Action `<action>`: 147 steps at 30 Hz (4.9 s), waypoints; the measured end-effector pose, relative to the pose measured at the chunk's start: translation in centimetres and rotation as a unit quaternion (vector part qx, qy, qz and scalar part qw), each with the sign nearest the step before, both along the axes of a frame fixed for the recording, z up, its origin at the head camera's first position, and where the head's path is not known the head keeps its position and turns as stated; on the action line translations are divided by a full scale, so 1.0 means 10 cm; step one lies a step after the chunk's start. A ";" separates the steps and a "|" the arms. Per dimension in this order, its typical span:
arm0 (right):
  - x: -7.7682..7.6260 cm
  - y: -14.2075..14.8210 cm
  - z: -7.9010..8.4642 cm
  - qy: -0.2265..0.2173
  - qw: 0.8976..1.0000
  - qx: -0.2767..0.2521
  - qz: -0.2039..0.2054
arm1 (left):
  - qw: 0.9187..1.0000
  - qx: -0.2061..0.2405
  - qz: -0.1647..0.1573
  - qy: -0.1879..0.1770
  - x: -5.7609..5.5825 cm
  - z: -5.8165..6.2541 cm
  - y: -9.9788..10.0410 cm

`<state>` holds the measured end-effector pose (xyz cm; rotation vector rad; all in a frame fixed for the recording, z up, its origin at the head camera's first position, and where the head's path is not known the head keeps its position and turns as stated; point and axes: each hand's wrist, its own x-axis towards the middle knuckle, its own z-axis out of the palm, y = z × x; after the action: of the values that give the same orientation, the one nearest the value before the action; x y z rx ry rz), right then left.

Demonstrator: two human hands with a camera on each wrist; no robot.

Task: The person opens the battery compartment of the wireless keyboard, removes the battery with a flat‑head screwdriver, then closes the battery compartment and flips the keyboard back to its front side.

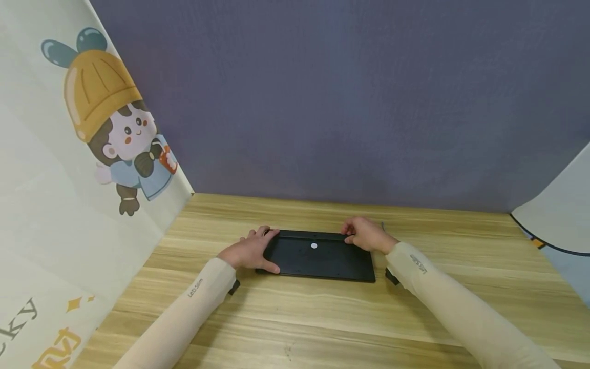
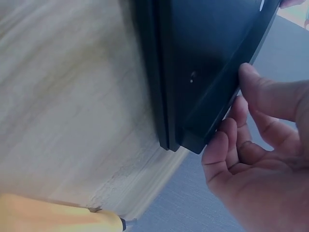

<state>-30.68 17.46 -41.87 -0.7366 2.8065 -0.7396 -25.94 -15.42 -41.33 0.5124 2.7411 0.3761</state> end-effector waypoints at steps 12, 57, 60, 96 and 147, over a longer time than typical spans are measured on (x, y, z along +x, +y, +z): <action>0.06 0.00 0.01 0.011 1.000 -0.002 0.009 | 1.000 -0.002 -0.009 0.000 0.05 0.03 -0.01; -0.40 0.17 0.01 0.001 0.997 -0.061 -0.041 | 1.000 0.009 -0.005 0.007 -0.01 0.06 0.07; -0.37 0.26 0.07 0.000 0.997 -0.065 -0.039 | 1.000 0.007 -0.002 0.008 -0.01 0.06 0.06; 0.38 0.95 0.11 -0.051 0.990 0.062 -0.120 | 1.000 -0.002 0.011 0.007 -0.03 0.03 0.07; 0.29 0.43 0.45 0.243 0.954 -0.158 -0.070 | 1.000 0.006 0.008 0.010 -0.05 0.02 0.07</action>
<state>-27.74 21.79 -37.40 -0.8797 3.2462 -1.2010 -26.45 -14.75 -41.16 0.5020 2.7658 0.3942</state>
